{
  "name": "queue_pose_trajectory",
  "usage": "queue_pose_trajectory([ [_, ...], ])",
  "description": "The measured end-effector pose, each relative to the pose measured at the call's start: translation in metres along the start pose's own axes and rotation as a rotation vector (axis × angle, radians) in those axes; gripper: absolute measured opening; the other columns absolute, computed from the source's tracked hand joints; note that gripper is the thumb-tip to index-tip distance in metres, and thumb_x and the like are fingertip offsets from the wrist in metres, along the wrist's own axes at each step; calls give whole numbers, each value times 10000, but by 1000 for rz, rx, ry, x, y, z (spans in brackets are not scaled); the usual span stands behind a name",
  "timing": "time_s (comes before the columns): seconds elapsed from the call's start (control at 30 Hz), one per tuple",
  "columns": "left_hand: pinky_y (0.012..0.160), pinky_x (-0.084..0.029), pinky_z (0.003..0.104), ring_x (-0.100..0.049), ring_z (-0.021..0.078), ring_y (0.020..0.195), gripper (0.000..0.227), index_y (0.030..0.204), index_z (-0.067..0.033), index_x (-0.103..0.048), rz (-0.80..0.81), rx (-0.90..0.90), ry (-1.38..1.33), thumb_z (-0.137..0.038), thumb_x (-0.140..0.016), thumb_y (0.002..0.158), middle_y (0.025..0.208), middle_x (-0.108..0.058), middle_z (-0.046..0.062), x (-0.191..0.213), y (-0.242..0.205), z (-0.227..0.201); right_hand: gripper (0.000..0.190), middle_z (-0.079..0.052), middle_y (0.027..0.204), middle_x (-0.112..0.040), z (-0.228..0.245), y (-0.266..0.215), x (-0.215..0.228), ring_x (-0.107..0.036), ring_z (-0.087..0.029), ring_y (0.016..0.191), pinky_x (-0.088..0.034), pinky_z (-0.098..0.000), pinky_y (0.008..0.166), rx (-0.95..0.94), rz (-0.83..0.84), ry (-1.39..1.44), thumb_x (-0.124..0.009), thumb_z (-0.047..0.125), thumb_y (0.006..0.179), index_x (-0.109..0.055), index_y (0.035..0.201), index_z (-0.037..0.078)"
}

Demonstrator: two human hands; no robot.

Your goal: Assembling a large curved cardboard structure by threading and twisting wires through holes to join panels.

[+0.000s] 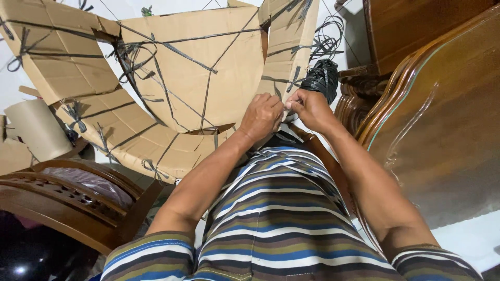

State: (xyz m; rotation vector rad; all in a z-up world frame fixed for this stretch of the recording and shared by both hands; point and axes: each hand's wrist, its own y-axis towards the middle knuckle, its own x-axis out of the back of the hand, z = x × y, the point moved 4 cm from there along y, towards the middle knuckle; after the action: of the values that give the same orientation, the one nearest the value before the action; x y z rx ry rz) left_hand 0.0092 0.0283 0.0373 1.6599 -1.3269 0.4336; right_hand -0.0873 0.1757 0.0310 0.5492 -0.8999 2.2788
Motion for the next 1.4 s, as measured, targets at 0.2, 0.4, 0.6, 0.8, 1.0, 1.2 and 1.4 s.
queue_pose_trajectory([
  [0.2,771,-480,374,-584,246,772,190,756,-153,-563,115,19,-17,-211,-740,794,747,-513,32,-24,-32,19,118,-135,814,-707,-33,-8,-18,-695,-404,860,-522,-500,774,22,-205,-131,-691,235,961,-715,948,121],
  [0.4,764,-499,450,-615,323,810,140,807,-106,-618,162,272,-168,-198,-721,832,776,-574,87,-21,-29,16,132,-162,842,-712,-48,-10,-25,-687,-418,935,-515,-497,845,-87,-284,27,-674,246,973,-712,983,120],
  [0.6,801,-521,502,-661,412,897,119,860,-96,-691,38,789,-585,-203,-725,819,855,-676,149,-45,-56,5,92,-216,861,-698,-57,-10,-28,-673,-425,933,-502,-492,887,6,-260,51,-700,128,990,-721,1011,41],
  [0.8,807,-506,502,-687,323,902,205,731,-175,-649,259,828,-330,-375,-661,769,821,-667,34,-28,-30,3,118,-60,714,-677,-76,-3,-30,-683,-248,795,-495,-379,810,-124,-267,72,-644,187,1061,-721,990,131],
  [1.0,916,-491,490,-655,314,1077,280,1002,-182,-660,99,769,-170,-344,-756,794,1057,-646,49,4,-93,4,119,-92,834,-675,-106,0,-30,-679,-215,780,-532,-328,702,-180,-390,239,-649,157,1021,-729,1105,128],
  [1.2,1095,-360,576,-510,444,1335,602,1301,-33,-626,131,688,67,-368,-785,827,1345,-601,250,118,-165,-19,239,-128,863,-642,-250,-29,-73,-675,-228,672,-597,-313,576,-456,-416,449,-586,82,1034,-670,1254,47],
  [1.4,1217,-164,563,-351,323,1491,874,1505,-152,-449,212,504,505,-637,-676,814,1572,-440,127,98,-243,-11,268,-78,1169,-766,-307,-114,-161,-660,-290,1226,-507,-430,1062,-729,70,-8,-609,290,932,-790,1111,208],
])
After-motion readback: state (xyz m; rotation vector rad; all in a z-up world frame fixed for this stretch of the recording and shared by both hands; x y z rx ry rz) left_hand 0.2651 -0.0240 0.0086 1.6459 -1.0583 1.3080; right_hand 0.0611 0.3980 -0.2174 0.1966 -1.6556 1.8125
